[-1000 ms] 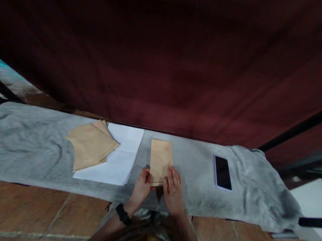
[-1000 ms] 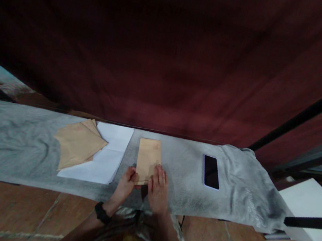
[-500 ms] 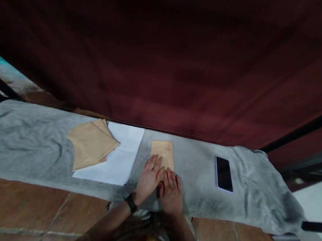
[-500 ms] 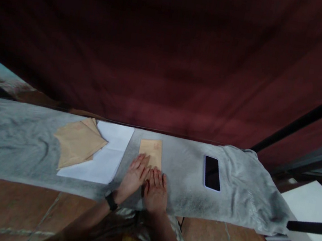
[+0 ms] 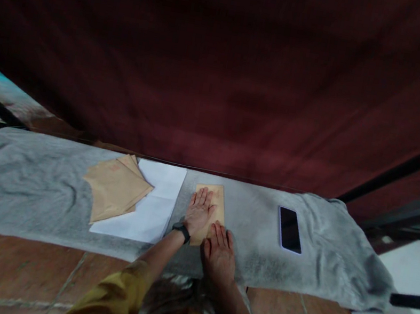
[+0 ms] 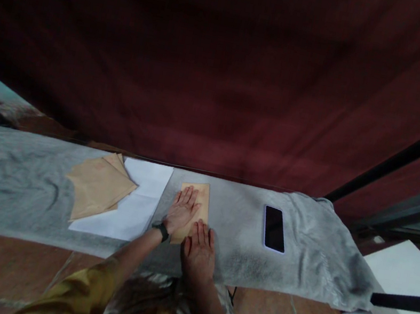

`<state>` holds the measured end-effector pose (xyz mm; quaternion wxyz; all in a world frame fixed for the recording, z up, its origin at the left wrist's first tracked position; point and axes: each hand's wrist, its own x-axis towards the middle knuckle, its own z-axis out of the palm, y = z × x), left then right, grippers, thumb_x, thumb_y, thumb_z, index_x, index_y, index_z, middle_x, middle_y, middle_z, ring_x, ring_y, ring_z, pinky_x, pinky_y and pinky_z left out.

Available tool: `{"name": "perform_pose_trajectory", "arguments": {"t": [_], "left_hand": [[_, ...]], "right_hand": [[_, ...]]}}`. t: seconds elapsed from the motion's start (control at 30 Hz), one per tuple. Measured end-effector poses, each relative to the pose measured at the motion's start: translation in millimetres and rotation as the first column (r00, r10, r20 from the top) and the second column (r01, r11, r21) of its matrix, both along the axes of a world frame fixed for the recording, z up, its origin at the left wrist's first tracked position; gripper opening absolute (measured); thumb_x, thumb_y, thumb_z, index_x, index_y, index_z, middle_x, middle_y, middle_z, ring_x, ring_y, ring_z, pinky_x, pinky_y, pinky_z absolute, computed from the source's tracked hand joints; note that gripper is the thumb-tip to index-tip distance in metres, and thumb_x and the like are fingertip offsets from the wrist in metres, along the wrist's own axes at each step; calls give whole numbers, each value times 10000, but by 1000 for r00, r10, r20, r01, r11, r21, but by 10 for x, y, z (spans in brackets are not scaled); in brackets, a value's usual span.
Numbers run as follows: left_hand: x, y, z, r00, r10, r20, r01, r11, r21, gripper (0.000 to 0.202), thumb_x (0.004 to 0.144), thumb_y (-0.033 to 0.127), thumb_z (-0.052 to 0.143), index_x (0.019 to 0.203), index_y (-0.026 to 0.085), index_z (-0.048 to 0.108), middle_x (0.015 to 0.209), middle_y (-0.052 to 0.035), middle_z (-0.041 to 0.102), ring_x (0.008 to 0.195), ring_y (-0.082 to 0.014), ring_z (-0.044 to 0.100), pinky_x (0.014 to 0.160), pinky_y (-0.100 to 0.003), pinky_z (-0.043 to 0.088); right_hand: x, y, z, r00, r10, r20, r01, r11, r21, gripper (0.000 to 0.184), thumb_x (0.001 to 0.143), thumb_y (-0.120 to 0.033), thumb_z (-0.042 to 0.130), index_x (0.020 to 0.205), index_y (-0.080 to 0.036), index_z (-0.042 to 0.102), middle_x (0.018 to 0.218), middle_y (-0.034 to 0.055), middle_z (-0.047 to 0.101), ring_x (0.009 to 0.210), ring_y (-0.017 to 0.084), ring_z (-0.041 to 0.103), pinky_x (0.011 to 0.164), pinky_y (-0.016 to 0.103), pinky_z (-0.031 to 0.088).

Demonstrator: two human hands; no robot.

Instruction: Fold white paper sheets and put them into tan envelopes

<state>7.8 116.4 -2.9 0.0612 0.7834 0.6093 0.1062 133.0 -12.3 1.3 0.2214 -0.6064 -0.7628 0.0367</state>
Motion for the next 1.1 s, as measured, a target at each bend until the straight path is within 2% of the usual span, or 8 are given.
{"name": "perform_pose_trajectory", "arguments": {"t": [0.13,0.27,0.37,0.53,0.7,0.87,1.1], "left_hand": [[-8,136,4,999,-41,1,41,999,3,593,1047,405,312,1598,185,339,1687,-117,261,1575,-317,176,1270,-568,132],[-28,205,14,984,-177,3,177,984,22,555,1043,374,317,1584,266,370,1671,-44,322,1572,-284,196,1276,-569,109],[-36,197,22,967,-256,1,256,966,22,546,1050,377,302,1575,253,384,1658,-36,354,1562,-249,236,1282,-521,132],[-22,112,35,951,-310,2,310,950,24,577,1059,388,268,1583,160,351,1654,-85,357,1545,-204,280,1285,-435,149],[-28,-12,27,934,-357,-2,357,934,26,585,1061,395,265,1592,158,326,1652,-91,358,1551,-186,262,1281,-407,154],[-45,-129,14,925,-380,-7,380,925,18,582,1066,406,272,1589,159,332,1653,-89,357,1547,-185,273,1282,-411,165],[-63,-296,-25,910,-413,-9,414,910,16,562,1063,368,312,1588,169,334,1657,-80,353,1552,-193,261,1286,-409,155]], "right_hand": [[2,-13,13,1000,9,-8,-9,1000,19,466,1046,-257,377,1470,-131,523,1501,145,566,1431,244,476,1212,473,305],[2,-25,7,1000,-2,-6,2,999,35,452,1048,-266,390,1454,-136,537,1492,135,577,1430,241,477,1220,458,292],[0,-33,1,1000,-5,-7,5,999,45,445,1044,-261,405,1452,-144,539,1488,133,581,1426,241,480,1220,459,291],[-1,-58,23,1000,-7,-2,8,999,32,427,1038,-250,424,1428,-133,553,1491,141,576,1433,253,467,1230,492,265],[18,-54,16,1000,-22,-8,22,999,26,399,1018,-196,419,1384,-154,573,1464,156,587,1417,245,476,1225,508,267],[59,-23,-54,999,-25,-46,27,999,39,453,1011,-142,335,1434,-122,495,1467,174,574,1406,227,479,1195,474,330],[65,-38,-131,1000,-18,-20,20,996,89,546,1003,-123,292,1544,-86,357,1519,194,524,1465,262,414,1174,516,362]]}}
